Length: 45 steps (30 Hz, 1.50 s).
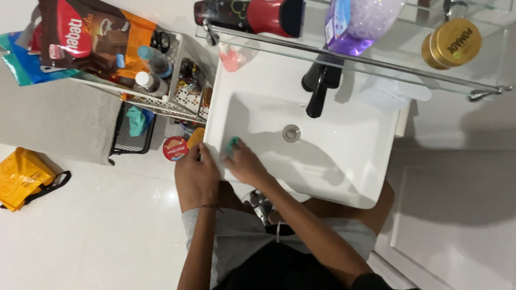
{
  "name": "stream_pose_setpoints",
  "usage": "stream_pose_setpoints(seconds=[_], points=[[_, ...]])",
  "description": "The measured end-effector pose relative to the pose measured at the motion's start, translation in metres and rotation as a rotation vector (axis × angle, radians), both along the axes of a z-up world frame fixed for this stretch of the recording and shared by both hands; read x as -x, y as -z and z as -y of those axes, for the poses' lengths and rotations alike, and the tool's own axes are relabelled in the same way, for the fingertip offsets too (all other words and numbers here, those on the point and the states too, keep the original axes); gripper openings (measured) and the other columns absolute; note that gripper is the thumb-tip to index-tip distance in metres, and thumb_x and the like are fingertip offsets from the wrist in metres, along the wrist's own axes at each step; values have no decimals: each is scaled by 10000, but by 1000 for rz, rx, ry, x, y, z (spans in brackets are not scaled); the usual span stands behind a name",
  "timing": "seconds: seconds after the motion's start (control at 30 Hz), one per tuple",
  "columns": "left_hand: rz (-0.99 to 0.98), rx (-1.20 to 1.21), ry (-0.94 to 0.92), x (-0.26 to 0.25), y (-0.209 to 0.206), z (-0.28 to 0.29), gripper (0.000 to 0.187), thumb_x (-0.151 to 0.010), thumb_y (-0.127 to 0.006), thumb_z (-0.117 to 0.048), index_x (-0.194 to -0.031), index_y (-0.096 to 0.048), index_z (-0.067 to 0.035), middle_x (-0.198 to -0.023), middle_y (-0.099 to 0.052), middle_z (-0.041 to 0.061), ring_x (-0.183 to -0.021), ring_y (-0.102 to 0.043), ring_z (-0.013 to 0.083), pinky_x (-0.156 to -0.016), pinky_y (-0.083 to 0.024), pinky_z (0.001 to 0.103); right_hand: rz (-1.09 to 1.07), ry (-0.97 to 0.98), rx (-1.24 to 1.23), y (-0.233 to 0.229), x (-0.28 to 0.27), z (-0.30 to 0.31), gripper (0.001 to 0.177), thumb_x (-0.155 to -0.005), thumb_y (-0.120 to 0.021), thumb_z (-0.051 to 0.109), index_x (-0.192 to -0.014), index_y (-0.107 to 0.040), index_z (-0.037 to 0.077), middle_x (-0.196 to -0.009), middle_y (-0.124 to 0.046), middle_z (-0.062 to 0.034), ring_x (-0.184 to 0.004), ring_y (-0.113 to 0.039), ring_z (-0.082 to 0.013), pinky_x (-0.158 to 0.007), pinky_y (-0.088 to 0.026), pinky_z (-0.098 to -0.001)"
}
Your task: Clean a bathroom sink using a sponge and cleaning spray.
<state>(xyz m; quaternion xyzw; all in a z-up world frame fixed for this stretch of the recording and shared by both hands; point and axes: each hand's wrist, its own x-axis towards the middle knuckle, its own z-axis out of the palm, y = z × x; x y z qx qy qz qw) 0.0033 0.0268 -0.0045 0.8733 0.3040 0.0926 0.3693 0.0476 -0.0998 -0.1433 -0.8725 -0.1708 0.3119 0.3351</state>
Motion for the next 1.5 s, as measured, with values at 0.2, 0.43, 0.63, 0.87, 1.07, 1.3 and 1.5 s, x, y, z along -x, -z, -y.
stream_pose_setpoints(seconds=[0.2, 0.43, 0.63, 0.87, 1.07, 1.3, 1.5], points=[[-5, -92, -22, 1, 23, -4, 302, -1009, -565, -221, -1017, -775, -4, -797, -715, 257, -734, -698, 421, -651, -536, 486, -80, -148, 96, -12, 20, 100, 594, -1072, -329, 346, -1586, -280, 51, -1679, -202, -157, -1515, -261, -346, -1155, -344, -490], [42, -52, -17, 4, 19, -4, 311, -1016, -552, -221, -1025, -762, 7, -846, -728, 244, -774, -713, 409, -681, -552, 479, 321, -105, 757, 30, -7, 226, 729, -1032, -375, 522, -1556, -298, 21, -1690, -157, -186, -1553, -155, -377, -1242, -166, -481], [-4, -88, -2, 5, 14, -4, 329, -1026, -547, -230, -1020, -766, 15, -852, -721, 257, -790, -696, 429, -697, -534, 498, 569, -124, 441, 26, -40, 194, 824, -941, -588, 437, -1540, -322, -63, -1674, -190, -201, -1554, -157, -357, -1244, -154, -465], [31, -52, 10, 3, 12, -5, 317, -1012, -545, -218, -1059, -756, 13, -864, -718, 255, -759, -700, 422, -675, -548, 479, 551, -16, 645, -4, -26, 233, 923, -935, -548, 498, -1584, -235, -79, -1681, -126, -198, -1560, -119, -296, -1244, -110, -418], [77, -88, 31, 5, 20, -9, 306, -1014, -557, -204, -1061, -760, 20, -856, -720, 253, -768, -700, 422, -676, -548, 480, 207, -23, 760, 29, -33, 214, 919, -1059, -379, 622, -1602, -9, -20, -1695, 33, -212, -1560, 59, -358, -1274, -15, -444], [58, -88, 11, 2, 24, -12, 288, -1008, -576, -203, -1039, -779, 0, -824, -711, 260, -747, -694, 419, -654, -532, 493, 6, 10, 311, 23, -39, 71, 989, -979, -365, 653, -1623, 122, 82, -1707, 220, -136, -1580, 167, -292, -1280, -20, -476], [107, -151, 20, 1, 33, -16, 249, -1001, -610, -180, -965, -785, -7, -776, -702, 241, -702, -680, 410, -629, -522, 491, -239, -281, -45, 9, -14, 46, 897, -1035, -259, 649, -1626, 56, 53, -1712, 172, -168, -1582, 133, -335, -1289, -46, -514]])
